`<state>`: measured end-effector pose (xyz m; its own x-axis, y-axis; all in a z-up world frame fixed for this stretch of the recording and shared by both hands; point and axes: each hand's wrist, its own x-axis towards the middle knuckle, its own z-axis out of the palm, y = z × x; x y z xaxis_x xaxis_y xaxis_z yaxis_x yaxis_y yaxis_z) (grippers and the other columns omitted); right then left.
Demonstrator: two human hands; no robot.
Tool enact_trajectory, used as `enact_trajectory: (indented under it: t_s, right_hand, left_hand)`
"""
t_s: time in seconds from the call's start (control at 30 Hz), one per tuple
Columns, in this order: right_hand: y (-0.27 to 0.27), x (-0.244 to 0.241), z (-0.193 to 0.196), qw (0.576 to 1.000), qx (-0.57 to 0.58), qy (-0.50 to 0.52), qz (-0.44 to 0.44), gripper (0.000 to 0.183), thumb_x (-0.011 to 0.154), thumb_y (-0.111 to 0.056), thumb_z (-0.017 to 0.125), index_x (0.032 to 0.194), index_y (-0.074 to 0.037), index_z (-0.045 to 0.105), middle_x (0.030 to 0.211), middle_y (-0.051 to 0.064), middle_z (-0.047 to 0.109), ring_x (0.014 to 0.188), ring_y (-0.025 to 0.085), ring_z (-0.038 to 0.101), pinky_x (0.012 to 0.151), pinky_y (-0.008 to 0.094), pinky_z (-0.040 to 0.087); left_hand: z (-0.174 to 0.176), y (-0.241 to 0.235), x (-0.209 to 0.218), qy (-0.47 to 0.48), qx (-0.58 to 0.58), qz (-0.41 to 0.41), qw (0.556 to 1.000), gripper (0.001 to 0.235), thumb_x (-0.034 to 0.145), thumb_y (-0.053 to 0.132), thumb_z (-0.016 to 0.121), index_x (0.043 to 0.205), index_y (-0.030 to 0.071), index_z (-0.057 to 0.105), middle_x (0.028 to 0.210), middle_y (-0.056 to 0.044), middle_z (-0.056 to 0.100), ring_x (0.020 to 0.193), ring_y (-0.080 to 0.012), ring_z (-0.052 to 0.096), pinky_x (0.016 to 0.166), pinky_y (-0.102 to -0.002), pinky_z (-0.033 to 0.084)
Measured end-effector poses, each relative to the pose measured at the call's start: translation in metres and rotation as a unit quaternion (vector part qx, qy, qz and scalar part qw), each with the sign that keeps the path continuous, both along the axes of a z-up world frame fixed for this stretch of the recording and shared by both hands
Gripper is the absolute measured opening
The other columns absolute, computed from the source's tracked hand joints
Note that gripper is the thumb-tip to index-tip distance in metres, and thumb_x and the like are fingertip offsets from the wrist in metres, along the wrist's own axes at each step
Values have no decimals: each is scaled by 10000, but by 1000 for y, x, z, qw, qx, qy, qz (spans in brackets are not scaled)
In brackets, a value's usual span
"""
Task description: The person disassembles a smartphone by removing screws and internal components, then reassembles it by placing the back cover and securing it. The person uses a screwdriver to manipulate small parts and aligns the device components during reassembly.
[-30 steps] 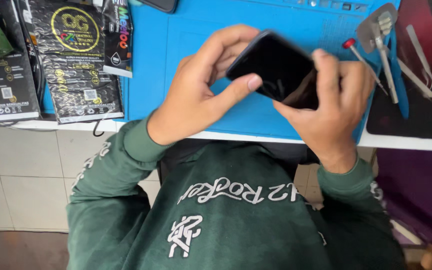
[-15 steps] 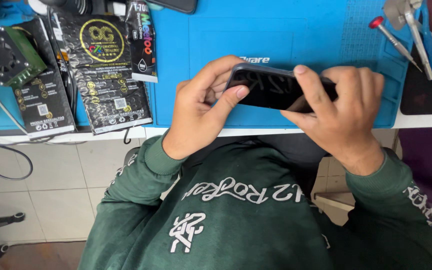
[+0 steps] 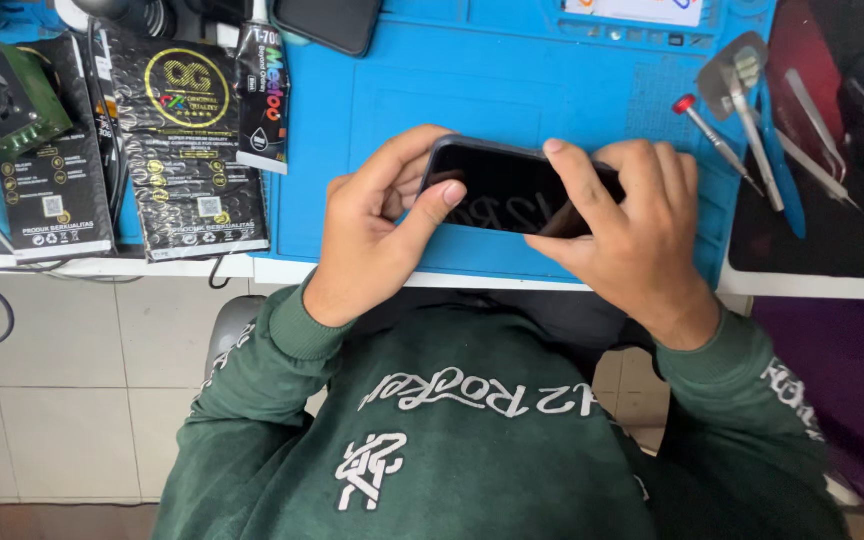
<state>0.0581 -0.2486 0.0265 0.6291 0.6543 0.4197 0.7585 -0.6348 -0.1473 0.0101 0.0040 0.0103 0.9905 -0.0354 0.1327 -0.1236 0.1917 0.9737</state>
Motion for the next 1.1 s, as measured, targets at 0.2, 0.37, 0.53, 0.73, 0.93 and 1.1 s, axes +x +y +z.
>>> enact_trajectory:
  t_s: [0.2,0.37,0.53,0.73,0.93,1.1]
  right_hand:
    - [12,-14,0,991,93,52,-84,800,751,-236,1006,1387,-52,557,1056,110,542,948,300,541,859,443,444]
    - [14,-16,-3,977,142,70,-141,870,718,-210,1007,1435,-53,540,1092,123,532,966,316,549,880,451,460]
    - [8,-19,-4,974,137,72,-167,841,784,-230,1025,1421,-43,509,1077,119,535,963,291,560,860,417,480]
    - [5,-29,-2,972,124,62,-192,851,812,-267,1042,1429,-42,501,1070,115,512,957,282,577,823,406,493]
    - [7,-28,-4,973,115,40,-197,859,815,-285,1056,1421,-36,501,1055,111,496,929,267,565,800,409,489]
    - [11,-24,-6,974,114,42,-189,857,805,-286,1055,1412,-36,505,1056,113,496,924,262,564,789,399,494]
  left_hand:
    - [4,-18,9,-6,-17,12,1000,420,1117,-17,647,1486,-29,447,1237,-116,701,1129,-112,670,986,-240,565]
    - [7,-45,21,34,-74,23,996,491,1072,-13,669,1471,4,383,1208,-108,674,985,-86,633,817,-211,520]
    - [1,-61,25,75,-58,23,995,486,1010,2,689,1417,5,423,1089,-85,702,759,-45,611,557,-144,440]
    - [-4,-62,24,22,-90,-33,995,443,1106,4,679,1450,9,400,1192,-83,658,1005,-78,689,774,-193,597]
    - [-4,-59,24,20,-121,-50,991,419,1129,13,666,1451,9,397,1223,-103,663,1091,-107,694,908,-232,619]
    - [-2,-56,23,28,-123,-42,991,417,1118,19,661,1437,6,393,1214,-107,664,1080,-115,698,894,-238,619]
